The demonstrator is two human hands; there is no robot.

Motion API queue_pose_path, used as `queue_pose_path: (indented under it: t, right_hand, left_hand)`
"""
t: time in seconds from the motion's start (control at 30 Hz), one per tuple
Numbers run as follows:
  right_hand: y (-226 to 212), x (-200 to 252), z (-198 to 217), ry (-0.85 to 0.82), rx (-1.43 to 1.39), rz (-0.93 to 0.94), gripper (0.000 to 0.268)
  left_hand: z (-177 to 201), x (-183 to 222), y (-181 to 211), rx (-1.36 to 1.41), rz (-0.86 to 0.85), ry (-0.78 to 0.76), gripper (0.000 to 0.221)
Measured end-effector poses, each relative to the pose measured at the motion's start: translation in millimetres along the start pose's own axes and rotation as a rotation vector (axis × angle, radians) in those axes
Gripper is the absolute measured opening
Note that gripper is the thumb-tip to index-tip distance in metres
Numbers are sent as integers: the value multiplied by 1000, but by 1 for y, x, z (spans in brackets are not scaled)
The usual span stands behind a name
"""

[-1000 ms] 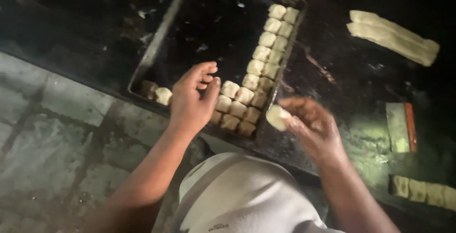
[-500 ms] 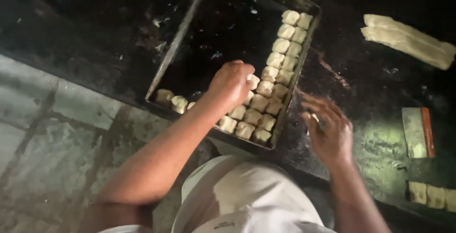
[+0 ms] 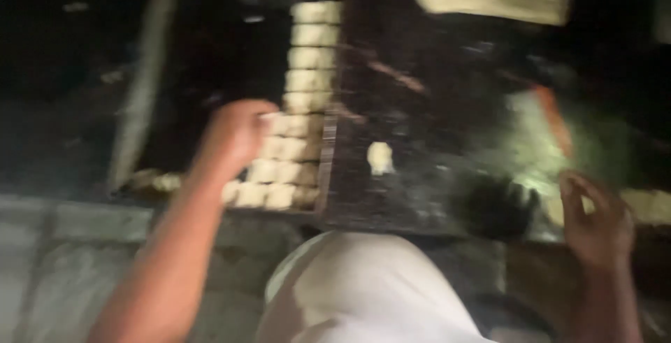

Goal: The person uses a scraper to cut a long strip of dough into small pieces, then folds each piece by hand and arranges them in rows on a metal tray.

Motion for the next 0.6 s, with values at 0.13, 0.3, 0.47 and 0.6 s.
queue_pose_path:
  t: [0.13, 0.3, 0.47, 0.6]
  right_hand:
    - [57, -15, 47, -97, -218, -280, 25]
    - [34, -24, 21, -355, 83, -64, 36]
    - [7, -2, 38, -416, 245, -159, 29]
    - [24, 43, -42, -692, -697, -472, 32]
  left_hand:
    - [-12, -3, 26, -135, -24, -93, 25]
    - [-22, 19, 67, -347, -122, 243, 15]
    - [-65, 28, 181, 200, -29, 129, 18]
    - [-145, 57, 208, 769, 76, -281, 39]
Point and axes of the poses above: each hand's wrist, its own x-axis away from the middle knuckle, its own z-axis out of the back of the hand, y = z × x, the point moved 5 cm from there along -x, towards the middle knuckle, and after that the axes turned 8 degrees about -z, right-handed, at the moved point
